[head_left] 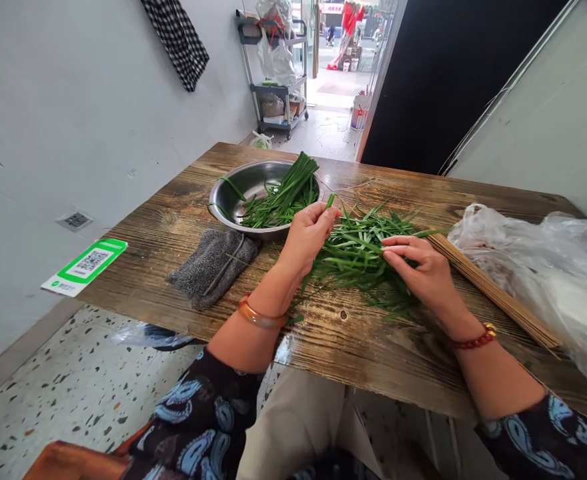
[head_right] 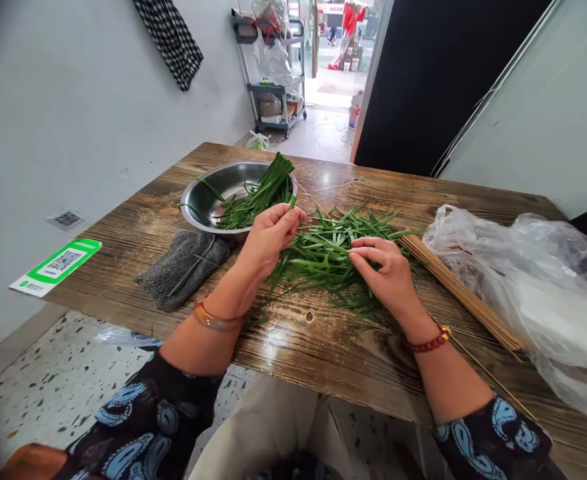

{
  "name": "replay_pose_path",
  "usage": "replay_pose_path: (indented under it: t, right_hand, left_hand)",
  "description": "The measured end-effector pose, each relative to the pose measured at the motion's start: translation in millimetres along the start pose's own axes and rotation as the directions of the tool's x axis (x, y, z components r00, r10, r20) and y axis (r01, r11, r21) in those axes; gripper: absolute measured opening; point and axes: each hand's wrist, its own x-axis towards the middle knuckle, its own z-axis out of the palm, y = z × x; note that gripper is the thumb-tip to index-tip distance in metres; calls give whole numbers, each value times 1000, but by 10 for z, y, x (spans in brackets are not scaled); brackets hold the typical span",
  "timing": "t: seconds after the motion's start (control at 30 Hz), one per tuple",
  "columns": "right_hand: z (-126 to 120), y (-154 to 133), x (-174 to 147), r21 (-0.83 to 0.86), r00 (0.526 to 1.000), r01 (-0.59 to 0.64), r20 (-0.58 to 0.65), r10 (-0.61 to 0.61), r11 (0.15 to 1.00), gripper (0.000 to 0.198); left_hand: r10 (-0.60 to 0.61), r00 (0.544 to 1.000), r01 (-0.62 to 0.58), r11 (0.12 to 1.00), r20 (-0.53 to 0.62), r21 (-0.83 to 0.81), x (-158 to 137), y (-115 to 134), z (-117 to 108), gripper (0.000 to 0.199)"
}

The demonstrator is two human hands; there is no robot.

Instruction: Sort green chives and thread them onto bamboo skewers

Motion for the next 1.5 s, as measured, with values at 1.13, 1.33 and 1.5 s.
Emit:
replay_pose_path:
  t: [1.13, 1.33, 1.5]
  right_hand:
    - [209, -381, 207, 600, 930, -355, 146, 338, 717, 22]
    - [283, -402, 183, 604, 919, -375, 146, 366, 703, 27]
    - [259, -441, 141, 457, 954, -280, 230, 191, 844, 27]
  left_hand:
    - [-147, 948, 185, 977, 283, -111, -58, -86, 24, 26]
    - [-52, 947, 111, 979, 317, -170, -82, -60, 67, 39]
    - [-64, 973, 89, 991, 220, -101, -50, -13, 26, 29]
